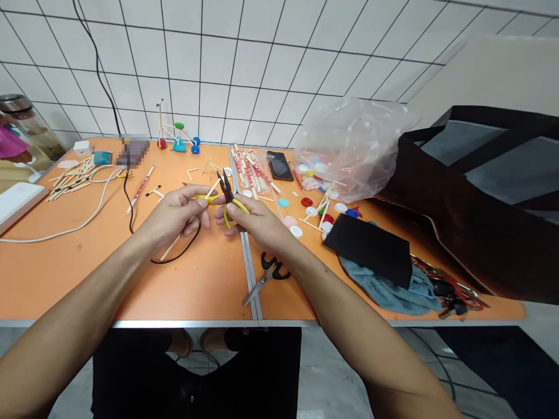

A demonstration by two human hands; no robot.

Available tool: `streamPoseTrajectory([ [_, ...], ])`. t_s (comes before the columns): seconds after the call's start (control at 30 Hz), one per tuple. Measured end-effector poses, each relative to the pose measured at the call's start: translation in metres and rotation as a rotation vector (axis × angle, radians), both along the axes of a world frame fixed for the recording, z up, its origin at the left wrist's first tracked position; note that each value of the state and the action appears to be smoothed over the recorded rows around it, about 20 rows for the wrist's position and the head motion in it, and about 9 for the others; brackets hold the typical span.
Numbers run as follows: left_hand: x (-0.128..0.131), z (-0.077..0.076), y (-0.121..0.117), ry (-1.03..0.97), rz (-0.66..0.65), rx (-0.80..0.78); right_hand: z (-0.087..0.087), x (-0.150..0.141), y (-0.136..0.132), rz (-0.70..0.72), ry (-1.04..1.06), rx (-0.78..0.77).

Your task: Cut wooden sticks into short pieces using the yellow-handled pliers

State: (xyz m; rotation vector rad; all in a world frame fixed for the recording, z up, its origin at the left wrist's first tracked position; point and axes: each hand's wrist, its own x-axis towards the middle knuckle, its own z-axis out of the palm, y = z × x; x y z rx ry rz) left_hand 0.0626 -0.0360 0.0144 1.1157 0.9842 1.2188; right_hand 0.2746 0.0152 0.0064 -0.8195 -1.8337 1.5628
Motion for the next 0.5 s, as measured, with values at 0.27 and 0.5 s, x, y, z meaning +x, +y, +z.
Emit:
streamPoseTrajectory([
  [0.27, -0.0016, -0.0026, -0.0006, 0.064, -0.024, -0.048, -0.0018, 0.0012, -0.0004, -0.059, -0.168, 0.211],
  [0.5, -0.0026, 0.0005, -0.0018, 0.109, -0.042, -0.095, 0.0007, 0.0014, 0.0011, -0.117, -0.380, 0.508],
])
